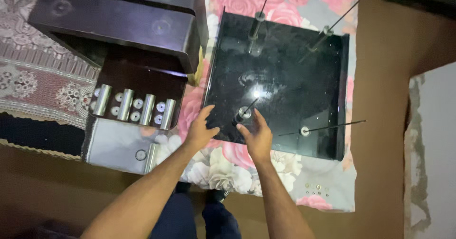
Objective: The person assembles a small table by inserting metal dowels into a glass tabletop and attaching wooden legs. They align the legs with the dowels and secure them in place.
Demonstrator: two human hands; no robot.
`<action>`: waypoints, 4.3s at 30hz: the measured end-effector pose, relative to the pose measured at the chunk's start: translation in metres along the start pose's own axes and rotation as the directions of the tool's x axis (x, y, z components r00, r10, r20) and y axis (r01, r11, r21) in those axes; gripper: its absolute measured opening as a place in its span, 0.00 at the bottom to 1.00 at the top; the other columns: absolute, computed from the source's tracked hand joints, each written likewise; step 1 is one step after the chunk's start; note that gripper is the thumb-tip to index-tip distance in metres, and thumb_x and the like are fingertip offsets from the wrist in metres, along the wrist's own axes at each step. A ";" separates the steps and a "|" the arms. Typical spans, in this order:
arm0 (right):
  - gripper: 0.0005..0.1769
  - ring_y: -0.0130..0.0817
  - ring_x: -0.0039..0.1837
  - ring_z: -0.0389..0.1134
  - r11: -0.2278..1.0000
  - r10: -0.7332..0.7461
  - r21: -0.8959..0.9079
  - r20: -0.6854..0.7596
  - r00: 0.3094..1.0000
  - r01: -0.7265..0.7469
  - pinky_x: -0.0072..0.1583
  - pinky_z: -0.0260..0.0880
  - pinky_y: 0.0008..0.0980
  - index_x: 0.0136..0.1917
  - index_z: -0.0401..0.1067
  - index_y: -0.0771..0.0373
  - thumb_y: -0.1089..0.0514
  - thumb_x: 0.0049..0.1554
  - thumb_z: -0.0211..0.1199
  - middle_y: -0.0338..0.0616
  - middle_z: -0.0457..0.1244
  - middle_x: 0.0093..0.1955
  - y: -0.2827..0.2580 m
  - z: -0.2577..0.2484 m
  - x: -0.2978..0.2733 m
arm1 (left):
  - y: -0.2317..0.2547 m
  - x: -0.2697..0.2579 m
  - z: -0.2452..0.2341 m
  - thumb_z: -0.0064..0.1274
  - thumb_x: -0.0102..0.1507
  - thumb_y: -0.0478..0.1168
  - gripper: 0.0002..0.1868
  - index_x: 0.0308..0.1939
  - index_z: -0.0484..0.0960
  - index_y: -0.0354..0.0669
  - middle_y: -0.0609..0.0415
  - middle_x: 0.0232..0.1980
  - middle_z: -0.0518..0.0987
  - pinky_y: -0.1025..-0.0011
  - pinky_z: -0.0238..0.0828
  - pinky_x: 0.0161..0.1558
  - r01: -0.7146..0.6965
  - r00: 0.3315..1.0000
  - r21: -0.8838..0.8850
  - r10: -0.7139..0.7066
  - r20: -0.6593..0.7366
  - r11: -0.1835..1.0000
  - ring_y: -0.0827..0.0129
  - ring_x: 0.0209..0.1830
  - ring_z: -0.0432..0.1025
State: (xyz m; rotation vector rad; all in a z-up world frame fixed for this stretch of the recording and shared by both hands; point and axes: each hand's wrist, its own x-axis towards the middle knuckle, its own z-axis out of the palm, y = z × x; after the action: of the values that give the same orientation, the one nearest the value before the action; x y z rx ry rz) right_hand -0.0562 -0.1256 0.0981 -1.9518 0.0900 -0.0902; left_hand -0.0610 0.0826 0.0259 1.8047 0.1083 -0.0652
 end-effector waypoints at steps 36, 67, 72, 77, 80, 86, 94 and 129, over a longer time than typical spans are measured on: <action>0.30 0.37 0.47 0.76 0.865 0.393 -0.392 0.144 0.908 -0.313 0.53 0.75 0.35 0.54 0.78 0.70 0.47 0.46 0.79 0.53 0.74 0.46 0.041 0.326 -0.218 | -0.139 -0.216 -0.290 0.55 0.57 0.25 0.34 0.68 0.69 0.41 0.43 0.65 0.78 0.68 0.71 0.61 0.190 0.974 -0.196 -0.209 -0.081 0.962 0.61 0.68 0.72; 0.24 0.29 0.51 0.73 0.983 -0.147 0.114 -0.009 0.989 0.147 0.55 0.75 0.31 0.59 0.74 0.64 0.64 0.48 0.73 0.42 0.72 0.51 -0.194 -0.063 -0.171 | 0.294 -0.186 -0.066 0.71 0.51 0.37 0.25 0.51 0.83 0.38 0.51 0.51 0.80 0.69 0.79 0.48 -0.449 0.886 -0.046 0.451 0.111 0.893 0.66 0.49 0.79; 0.23 0.29 0.51 0.74 0.993 -0.098 0.058 -0.120 0.988 0.106 0.54 0.75 0.30 0.58 0.73 0.65 0.62 0.49 0.74 0.41 0.72 0.52 -0.187 -0.104 -0.170 | 0.309 -0.181 -0.010 0.72 0.51 0.40 0.23 0.47 0.81 0.39 0.52 0.46 0.83 0.69 0.78 0.49 -0.336 0.936 0.010 0.333 0.110 0.942 0.67 0.46 0.81; 0.29 0.29 0.53 0.73 0.969 -0.211 0.105 -0.129 0.969 0.225 0.56 0.74 0.30 0.63 0.71 0.66 0.65 0.48 0.72 0.44 0.71 0.52 -0.172 -0.138 -0.154 | 0.311 -0.154 0.032 0.70 0.52 0.37 0.24 0.51 0.83 0.39 0.51 0.49 0.79 0.68 0.76 0.49 -0.520 0.828 -0.016 0.508 0.237 0.854 0.62 0.47 0.78; 0.29 0.29 0.55 0.73 0.967 -0.193 0.141 -0.140 0.971 0.213 0.57 0.74 0.30 0.66 0.71 0.65 0.64 0.52 0.70 0.44 0.71 0.55 -0.160 -0.160 -0.140 | 0.315 -0.131 0.055 0.67 0.54 0.35 0.25 0.55 0.82 0.39 0.50 0.50 0.78 0.68 0.76 0.50 -0.539 0.768 -0.136 0.551 0.325 0.831 0.61 0.48 0.78; 0.29 0.32 0.58 0.72 0.970 -0.240 -0.095 -0.260 0.935 0.223 0.59 0.71 0.32 0.65 0.71 0.66 0.65 0.50 0.73 0.46 0.71 0.57 -0.148 -0.199 -0.104 | 0.343 -0.085 0.104 0.72 0.50 0.38 0.25 0.49 0.82 0.40 0.50 0.46 0.80 0.66 0.76 0.45 -0.571 0.749 -0.084 0.560 0.355 0.817 0.59 0.45 0.79; 0.28 0.32 0.57 0.73 0.999 -0.047 -0.004 -0.232 0.972 0.047 0.60 0.73 0.32 0.66 0.70 0.65 0.67 0.53 0.71 0.46 0.71 0.56 -0.126 -0.245 -0.062 | 0.350 -0.032 0.149 0.66 0.56 0.33 0.33 0.65 0.73 0.43 0.48 0.57 0.83 0.67 0.81 0.56 -0.366 0.681 -0.305 0.476 0.556 0.879 0.63 0.56 0.81; 0.24 0.31 0.57 0.72 0.999 0.044 -0.038 0.216 0.975 -0.036 0.62 0.71 0.32 0.61 0.71 0.67 0.63 0.53 0.73 0.43 0.70 0.53 0.047 -0.289 0.087 | 0.181 0.027 0.263 0.57 0.58 0.25 0.28 0.62 0.73 0.41 0.47 0.59 0.81 0.69 0.80 0.53 0.042 0.987 -0.044 -0.035 0.156 0.998 0.64 0.58 0.78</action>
State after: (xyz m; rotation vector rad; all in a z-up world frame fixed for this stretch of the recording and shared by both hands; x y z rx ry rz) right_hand -0.0008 -0.4184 0.1637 -1.9802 -0.0131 0.1517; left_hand -0.0104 -0.2141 0.1363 1.7435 0.0334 -0.2281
